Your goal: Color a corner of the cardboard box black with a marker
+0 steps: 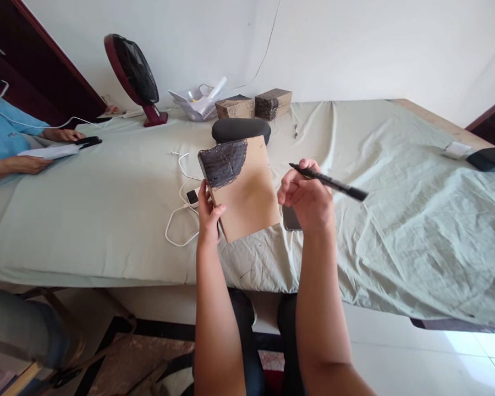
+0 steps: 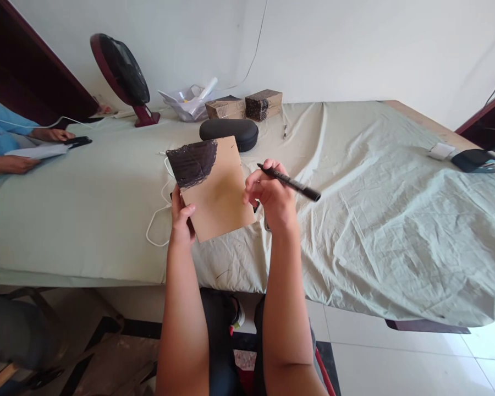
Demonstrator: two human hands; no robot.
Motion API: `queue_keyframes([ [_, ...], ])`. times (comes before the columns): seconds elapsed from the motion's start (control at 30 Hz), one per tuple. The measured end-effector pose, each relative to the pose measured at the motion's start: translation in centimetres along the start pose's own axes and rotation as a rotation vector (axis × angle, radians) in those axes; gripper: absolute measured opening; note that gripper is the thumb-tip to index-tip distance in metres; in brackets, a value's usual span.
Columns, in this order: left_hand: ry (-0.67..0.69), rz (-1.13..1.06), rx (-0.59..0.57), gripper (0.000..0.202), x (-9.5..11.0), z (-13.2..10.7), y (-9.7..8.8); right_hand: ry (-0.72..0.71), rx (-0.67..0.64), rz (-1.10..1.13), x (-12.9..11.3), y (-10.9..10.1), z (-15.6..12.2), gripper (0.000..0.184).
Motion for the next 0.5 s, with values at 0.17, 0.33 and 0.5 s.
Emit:
queue_keyframes([
  [0.17, 0.012, 0.098, -0.081, 0.111, -0.6, -0.1, -0.4, -0.136, 0.092, -0.151, 1.5, 2.2, -0.2, 0.045],
  [0.33, -0.024, 0.161, -0.198, 0.118, -0.6, -0.9, -1.2, -0.33, 0.24, -0.461, 3.1, 2.5, -0.3, 0.027],
  [0.5, -0.042, 0.178, -0.278, 0.124, 0.1, -1.3, -1.4, -0.29, 0.275, -0.515, 4.3, 2.5, -0.1, 0.012],
])
Point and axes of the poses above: each hand's wrist, its own z-axis towards the middle knuckle, its own y-axis out of the palm, x = y × z, the point moved 4 cm from there along z, towards the middle knuckle, and after that the axes turned 1 degree about x, right-handed, at the moved point
